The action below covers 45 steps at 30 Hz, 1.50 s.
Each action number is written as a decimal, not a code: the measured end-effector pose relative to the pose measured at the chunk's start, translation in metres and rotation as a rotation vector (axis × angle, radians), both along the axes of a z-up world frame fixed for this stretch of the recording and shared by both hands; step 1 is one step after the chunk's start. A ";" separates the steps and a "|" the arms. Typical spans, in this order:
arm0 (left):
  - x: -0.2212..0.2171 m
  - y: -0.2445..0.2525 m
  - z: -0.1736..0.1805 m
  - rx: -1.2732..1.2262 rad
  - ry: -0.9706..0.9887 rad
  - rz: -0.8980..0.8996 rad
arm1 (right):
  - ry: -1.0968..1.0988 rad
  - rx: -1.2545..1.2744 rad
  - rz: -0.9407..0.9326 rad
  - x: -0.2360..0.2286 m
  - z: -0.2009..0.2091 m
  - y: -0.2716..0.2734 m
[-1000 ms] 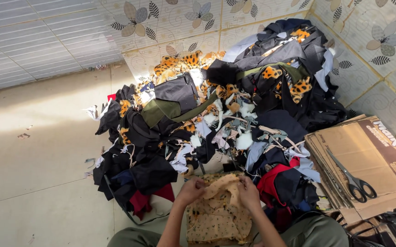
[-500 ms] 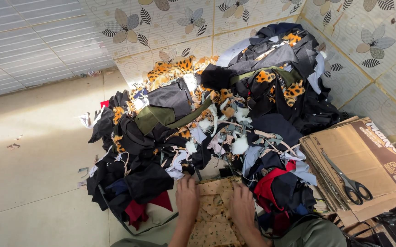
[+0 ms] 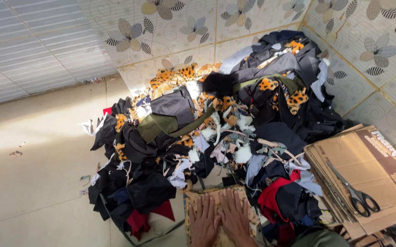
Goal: The person sits on the floor and packs fabric scraps into a cardboard box. They place a cardboard sheet on top, tie it with a plastic strap, and then continue adding more fabric pieces into the box.
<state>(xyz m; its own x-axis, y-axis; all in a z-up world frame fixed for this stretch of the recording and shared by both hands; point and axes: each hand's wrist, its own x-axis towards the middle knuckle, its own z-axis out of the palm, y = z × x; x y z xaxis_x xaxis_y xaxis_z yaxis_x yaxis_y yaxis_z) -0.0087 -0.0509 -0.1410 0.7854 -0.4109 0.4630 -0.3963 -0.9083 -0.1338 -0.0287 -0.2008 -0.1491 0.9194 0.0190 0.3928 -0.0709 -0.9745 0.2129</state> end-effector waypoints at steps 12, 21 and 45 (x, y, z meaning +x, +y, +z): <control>0.138 -0.008 0.111 -0.465 0.148 0.131 | 0.112 0.837 0.368 0.186 0.137 0.019; 0.166 0.028 0.093 -0.245 0.165 0.121 | 0.278 0.622 0.278 0.266 0.135 0.034; 0.218 0.000 0.107 -0.714 0.315 0.692 | 0.201 0.977 0.105 0.293 0.200 -0.080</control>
<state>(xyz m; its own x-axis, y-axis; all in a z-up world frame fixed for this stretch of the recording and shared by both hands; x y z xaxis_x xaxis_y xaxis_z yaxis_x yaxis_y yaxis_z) 0.2088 -0.0514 -0.0340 0.8721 0.4644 0.1544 0.3176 -0.7772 0.5433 0.2640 -0.2813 0.0509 0.9827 -0.1441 0.1165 -0.0254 -0.7277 -0.6854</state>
